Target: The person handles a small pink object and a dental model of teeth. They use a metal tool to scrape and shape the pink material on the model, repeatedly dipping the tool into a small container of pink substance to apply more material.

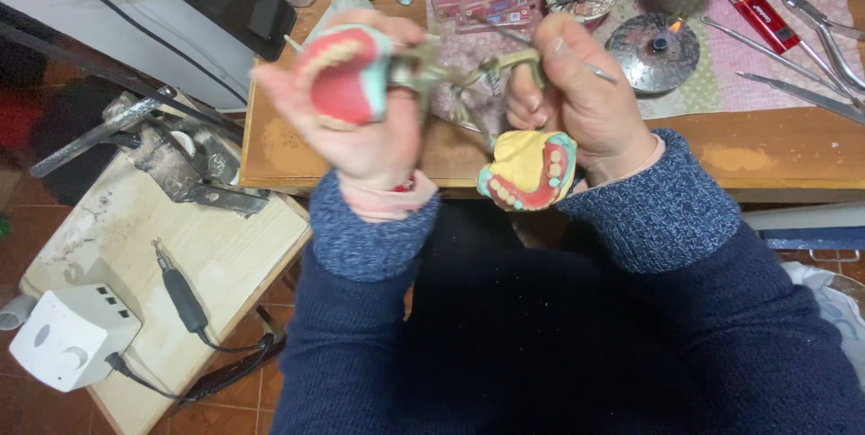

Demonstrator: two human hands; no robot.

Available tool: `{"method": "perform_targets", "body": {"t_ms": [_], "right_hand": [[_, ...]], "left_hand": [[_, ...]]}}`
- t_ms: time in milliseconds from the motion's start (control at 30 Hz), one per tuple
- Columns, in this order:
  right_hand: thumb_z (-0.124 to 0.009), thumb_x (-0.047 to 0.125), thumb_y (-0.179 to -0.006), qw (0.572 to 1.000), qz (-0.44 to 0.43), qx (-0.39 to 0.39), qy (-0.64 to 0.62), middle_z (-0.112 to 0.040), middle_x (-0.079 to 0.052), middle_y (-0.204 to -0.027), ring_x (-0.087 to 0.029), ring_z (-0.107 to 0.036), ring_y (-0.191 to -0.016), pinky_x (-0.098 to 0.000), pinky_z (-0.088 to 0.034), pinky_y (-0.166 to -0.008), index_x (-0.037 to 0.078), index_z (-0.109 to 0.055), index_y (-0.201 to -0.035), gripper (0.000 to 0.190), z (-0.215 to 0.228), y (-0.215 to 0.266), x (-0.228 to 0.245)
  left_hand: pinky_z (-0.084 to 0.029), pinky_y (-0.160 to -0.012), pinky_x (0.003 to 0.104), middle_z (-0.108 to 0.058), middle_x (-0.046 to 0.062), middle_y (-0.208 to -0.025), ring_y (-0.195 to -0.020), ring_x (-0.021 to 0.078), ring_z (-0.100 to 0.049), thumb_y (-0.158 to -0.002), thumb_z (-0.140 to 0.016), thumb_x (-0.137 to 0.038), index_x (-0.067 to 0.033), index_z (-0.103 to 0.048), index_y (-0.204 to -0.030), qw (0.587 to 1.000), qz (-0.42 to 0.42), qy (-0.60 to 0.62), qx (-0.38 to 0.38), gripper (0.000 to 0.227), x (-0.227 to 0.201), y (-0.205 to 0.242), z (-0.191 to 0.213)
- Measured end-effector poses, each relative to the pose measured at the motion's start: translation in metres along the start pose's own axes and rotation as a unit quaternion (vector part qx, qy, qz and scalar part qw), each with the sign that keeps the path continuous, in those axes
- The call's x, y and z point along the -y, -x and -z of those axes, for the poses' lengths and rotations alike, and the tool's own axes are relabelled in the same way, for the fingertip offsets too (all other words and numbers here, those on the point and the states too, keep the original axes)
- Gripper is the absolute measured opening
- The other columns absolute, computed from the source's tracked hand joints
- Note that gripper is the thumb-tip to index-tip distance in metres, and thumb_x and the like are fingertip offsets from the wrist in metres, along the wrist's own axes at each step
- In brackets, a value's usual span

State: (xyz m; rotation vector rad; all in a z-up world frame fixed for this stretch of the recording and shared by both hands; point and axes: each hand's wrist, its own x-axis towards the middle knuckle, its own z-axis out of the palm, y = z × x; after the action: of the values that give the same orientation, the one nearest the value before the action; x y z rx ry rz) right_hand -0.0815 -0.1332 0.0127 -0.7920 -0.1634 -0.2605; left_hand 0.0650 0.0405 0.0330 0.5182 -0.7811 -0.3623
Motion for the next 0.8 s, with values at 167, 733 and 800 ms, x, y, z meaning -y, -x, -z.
{"method": "perform_targets", "body": {"t_ms": [167,733,800], "right_hand": [[-0.063,0.027,-0.114,0.995,0.091,-0.018,0.028,-0.053,-0.006,-0.074,-0.015,-0.045,-0.065,-0.0287,-0.039,-0.062,0.015,-0.05,-0.108,0.019,0.017,0.008,0.017],[-0.057,0.014,-0.11,0.981,0.188,0.0,0.039,-0.055,-0.006,-0.066,-0.015,-0.047,-0.057,-0.0305,-0.044,-0.064,0.016,-0.042,-0.1,0.018,0.037,0.025,0.035],[-0.057,0.014,-0.111,0.98,0.194,0.011,0.03,-0.055,-0.006,-0.068,-0.015,-0.048,-0.057,-0.0298,-0.043,-0.064,0.015,-0.042,-0.103,0.017,0.038,0.025,0.035]], "left_hand": [[-0.056,-0.09,0.044,-0.072,0.014,-0.097,-0.091,0.0308,-0.072,-0.107,-0.033,-0.062,0.0001,-0.068,-0.11,0.992,0.02,-0.013,-0.125,0.072,-0.018,0.0,0.045],[-0.059,-0.075,0.032,-0.071,0.011,-0.095,-0.082,0.0174,-0.069,-0.114,-0.035,-0.044,0.0021,-0.064,-0.115,0.894,0.203,-0.365,-0.161,0.055,-0.014,-0.013,0.128],[-0.057,-0.077,0.031,-0.07,0.01,-0.097,-0.084,0.0157,-0.067,-0.115,-0.036,-0.044,0.0023,-0.063,-0.117,0.867,0.184,-0.442,-0.136,0.054,-0.015,-0.015,0.119]]}}
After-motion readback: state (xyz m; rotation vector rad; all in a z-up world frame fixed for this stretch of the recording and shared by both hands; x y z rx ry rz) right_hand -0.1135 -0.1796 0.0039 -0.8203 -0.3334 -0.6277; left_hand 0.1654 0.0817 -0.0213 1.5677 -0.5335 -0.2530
